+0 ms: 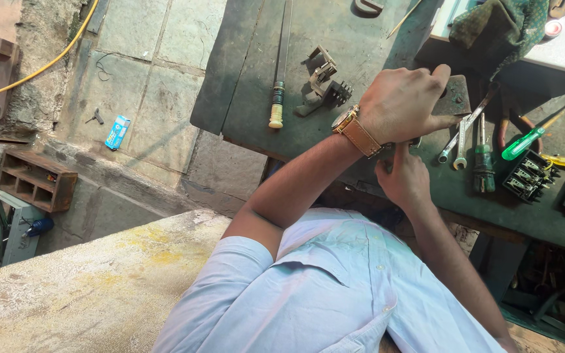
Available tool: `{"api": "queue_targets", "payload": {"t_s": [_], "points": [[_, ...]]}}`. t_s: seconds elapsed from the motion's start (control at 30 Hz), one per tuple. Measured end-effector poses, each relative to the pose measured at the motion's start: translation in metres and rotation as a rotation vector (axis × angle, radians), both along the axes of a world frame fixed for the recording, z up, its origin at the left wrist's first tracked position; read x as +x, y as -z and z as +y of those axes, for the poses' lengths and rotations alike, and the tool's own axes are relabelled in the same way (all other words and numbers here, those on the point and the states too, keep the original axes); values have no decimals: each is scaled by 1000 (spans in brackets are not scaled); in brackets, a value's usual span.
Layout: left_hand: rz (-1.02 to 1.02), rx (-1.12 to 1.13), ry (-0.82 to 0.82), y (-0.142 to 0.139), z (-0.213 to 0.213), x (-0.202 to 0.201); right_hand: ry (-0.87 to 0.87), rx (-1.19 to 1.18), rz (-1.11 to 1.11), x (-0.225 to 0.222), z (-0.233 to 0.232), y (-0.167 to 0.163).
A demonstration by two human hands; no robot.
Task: The person uses a small metal file to scrape and clean the contacts inside a metal electrical box clamped in a vise. They then remove the box and handle a separate black electrical component, manipulating its internal wires and terminals with their fingers.
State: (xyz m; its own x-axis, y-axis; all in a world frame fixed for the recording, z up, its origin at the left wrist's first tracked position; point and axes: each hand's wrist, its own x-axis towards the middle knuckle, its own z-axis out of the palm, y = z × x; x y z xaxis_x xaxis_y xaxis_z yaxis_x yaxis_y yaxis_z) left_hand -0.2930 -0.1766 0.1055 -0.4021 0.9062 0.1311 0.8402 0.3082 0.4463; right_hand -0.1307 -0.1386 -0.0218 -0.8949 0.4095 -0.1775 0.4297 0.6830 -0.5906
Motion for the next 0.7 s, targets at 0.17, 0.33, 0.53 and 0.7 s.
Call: {"api": "queue_targets", "payload": {"t_s": [0.17,0.33,0.53,0.7], "points": [[-2,-36,6,-1,0,-1,-3,-17,33,3,0,0],[5,12,0,0,1,2,-3,-15,34,0,1,1],[9,4,7,-1,0,2,-13,-40,85,1,-1,0],[-25,-36,-2,-3,1,4,-15,-39,39,2,0,-6]]}}
